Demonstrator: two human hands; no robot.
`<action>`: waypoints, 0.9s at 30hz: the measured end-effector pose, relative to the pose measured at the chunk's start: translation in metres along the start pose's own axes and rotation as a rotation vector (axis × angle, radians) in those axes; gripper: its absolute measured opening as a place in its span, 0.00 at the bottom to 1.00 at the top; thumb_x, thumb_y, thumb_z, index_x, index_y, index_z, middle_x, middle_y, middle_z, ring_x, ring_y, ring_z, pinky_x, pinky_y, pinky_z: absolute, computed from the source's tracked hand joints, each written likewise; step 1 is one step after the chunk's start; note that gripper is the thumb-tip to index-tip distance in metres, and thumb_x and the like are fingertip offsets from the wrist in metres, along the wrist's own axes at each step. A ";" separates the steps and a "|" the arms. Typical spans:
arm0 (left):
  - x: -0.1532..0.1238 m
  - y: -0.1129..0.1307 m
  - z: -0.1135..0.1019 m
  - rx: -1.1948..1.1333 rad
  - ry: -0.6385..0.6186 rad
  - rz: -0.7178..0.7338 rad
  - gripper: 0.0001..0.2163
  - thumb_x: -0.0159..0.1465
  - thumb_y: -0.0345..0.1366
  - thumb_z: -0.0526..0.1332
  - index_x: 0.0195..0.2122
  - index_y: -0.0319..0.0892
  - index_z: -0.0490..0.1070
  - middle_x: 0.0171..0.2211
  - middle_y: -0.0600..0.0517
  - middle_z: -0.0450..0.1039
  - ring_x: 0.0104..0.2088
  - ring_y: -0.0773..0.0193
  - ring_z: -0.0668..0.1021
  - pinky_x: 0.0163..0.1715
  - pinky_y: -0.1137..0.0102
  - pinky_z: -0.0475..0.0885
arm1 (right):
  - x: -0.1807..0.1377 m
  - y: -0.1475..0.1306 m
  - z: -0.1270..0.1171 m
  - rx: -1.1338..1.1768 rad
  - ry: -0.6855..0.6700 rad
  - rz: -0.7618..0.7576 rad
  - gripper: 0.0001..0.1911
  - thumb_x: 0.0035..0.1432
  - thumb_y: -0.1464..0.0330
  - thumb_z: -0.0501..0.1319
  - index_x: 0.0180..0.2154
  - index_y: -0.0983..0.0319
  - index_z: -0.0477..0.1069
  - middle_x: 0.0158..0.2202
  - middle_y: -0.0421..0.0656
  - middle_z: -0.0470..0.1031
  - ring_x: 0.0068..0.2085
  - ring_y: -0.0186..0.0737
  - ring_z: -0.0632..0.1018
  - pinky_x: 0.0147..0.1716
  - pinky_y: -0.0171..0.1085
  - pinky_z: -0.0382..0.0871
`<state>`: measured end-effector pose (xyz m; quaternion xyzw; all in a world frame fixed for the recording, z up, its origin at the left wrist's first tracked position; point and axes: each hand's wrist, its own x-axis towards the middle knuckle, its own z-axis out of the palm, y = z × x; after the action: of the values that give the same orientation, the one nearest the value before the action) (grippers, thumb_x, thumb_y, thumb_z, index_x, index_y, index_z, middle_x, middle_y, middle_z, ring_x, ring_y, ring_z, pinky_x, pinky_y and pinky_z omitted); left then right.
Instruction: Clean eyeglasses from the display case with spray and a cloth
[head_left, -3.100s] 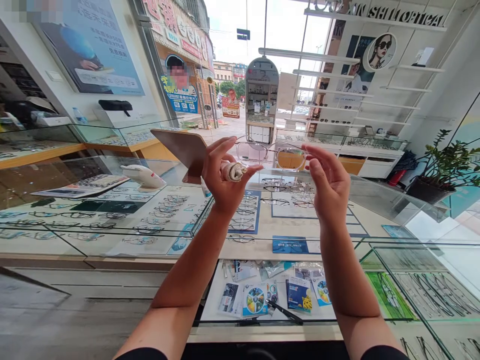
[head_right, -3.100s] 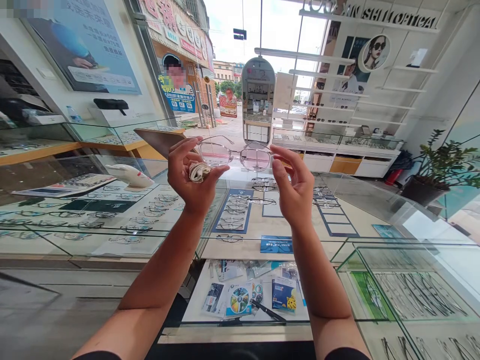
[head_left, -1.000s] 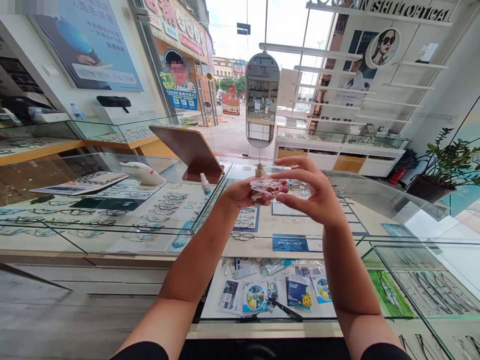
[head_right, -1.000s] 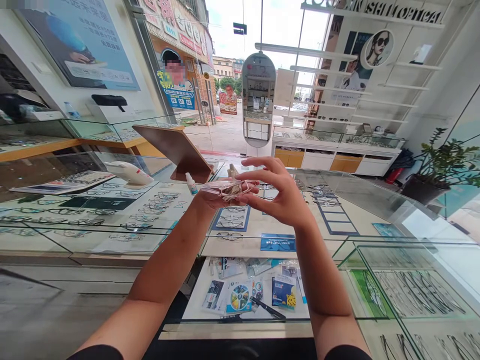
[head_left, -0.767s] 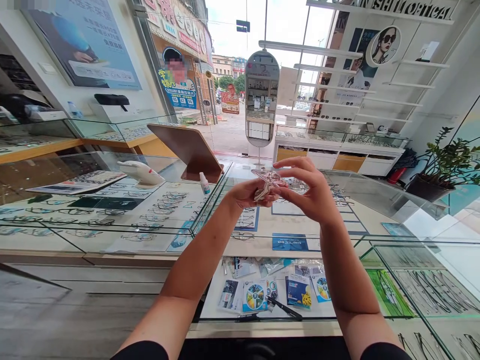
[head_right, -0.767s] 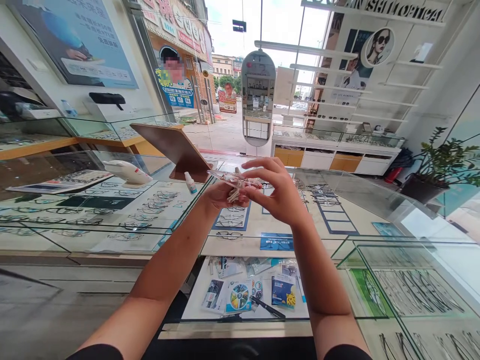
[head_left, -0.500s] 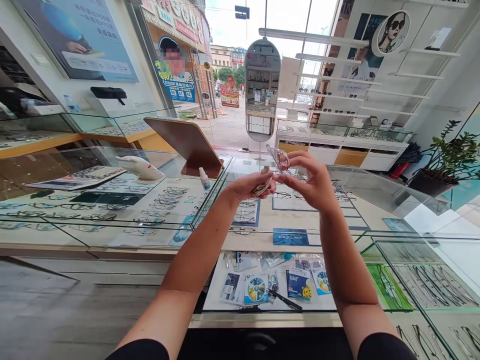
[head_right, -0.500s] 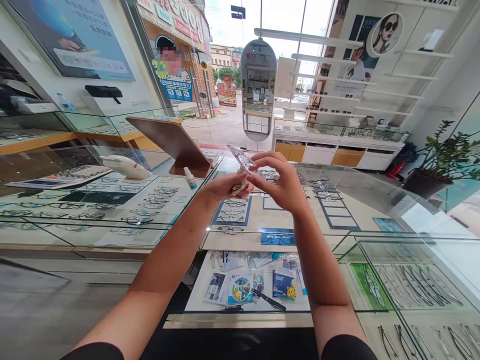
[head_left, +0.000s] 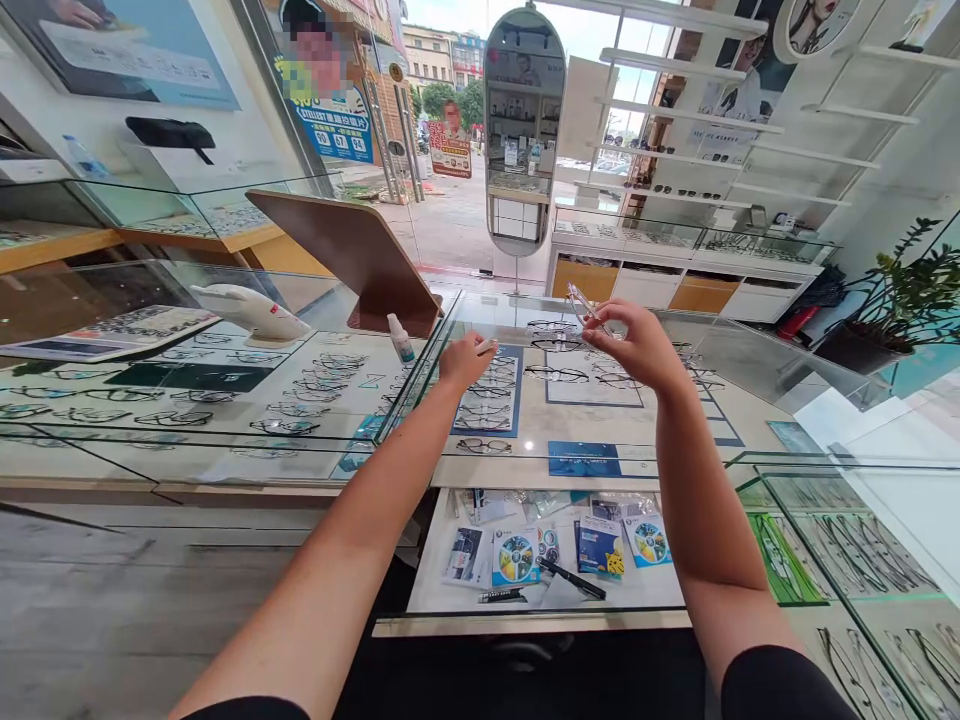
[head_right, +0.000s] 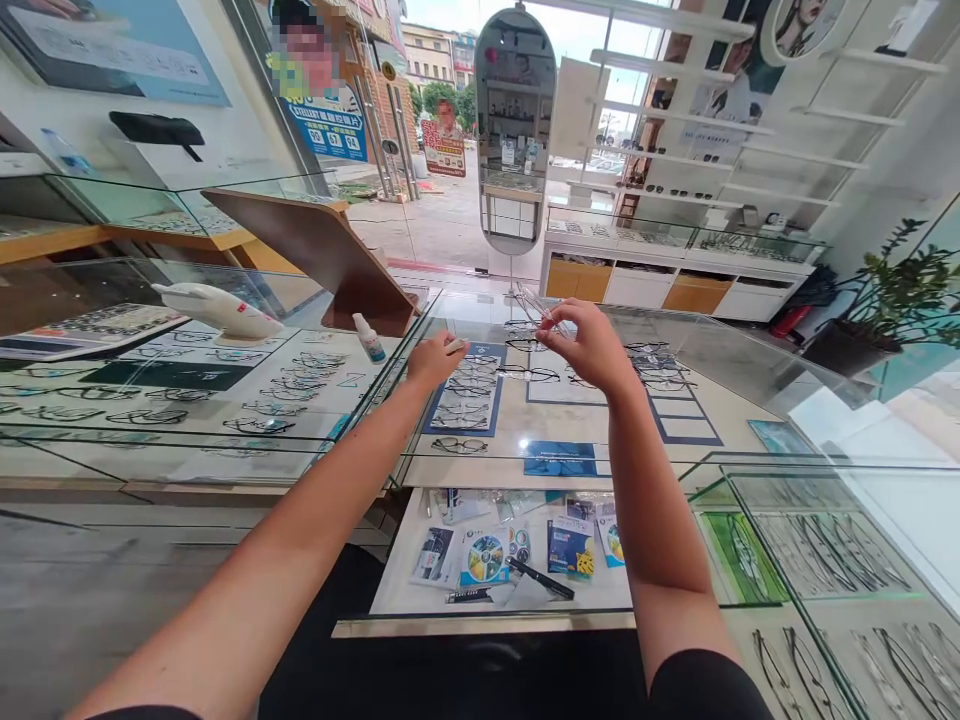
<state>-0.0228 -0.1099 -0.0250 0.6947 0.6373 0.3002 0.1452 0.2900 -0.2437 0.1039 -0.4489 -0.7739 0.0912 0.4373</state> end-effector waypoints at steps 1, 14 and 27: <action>0.003 -0.004 0.001 -0.003 0.003 0.009 0.14 0.74 0.52 0.65 0.46 0.46 0.76 0.42 0.43 0.83 0.40 0.49 0.80 0.34 0.64 0.58 | 0.005 0.009 0.006 -0.029 -0.041 0.015 0.06 0.67 0.62 0.74 0.38 0.56 0.84 0.48 0.46 0.86 0.54 0.53 0.83 0.60 0.53 0.72; 0.013 -0.022 -0.003 -0.049 0.094 0.051 0.16 0.73 0.55 0.63 0.38 0.47 0.73 0.33 0.49 0.78 0.34 0.55 0.76 0.33 0.64 0.57 | 0.070 0.081 0.082 -0.643 -0.594 0.287 0.08 0.64 0.62 0.77 0.44 0.56 0.90 0.59 0.48 0.84 0.64 0.60 0.75 0.62 0.50 0.68; 0.011 -0.017 -0.010 -0.006 0.043 0.056 0.16 0.75 0.53 0.61 0.37 0.46 0.72 0.33 0.48 0.76 0.33 0.56 0.73 0.32 0.64 0.55 | 0.076 0.104 0.098 -0.698 -0.722 0.361 0.08 0.61 0.60 0.76 0.42 0.54 0.91 0.53 0.48 0.88 0.64 0.61 0.76 0.64 0.50 0.67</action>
<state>-0.0423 -0.0982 -0.0251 0.7051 0.6197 0.3210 0.1254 0.2628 -0.0997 0.0352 -0.6337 -0.7699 0.0508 -0.0551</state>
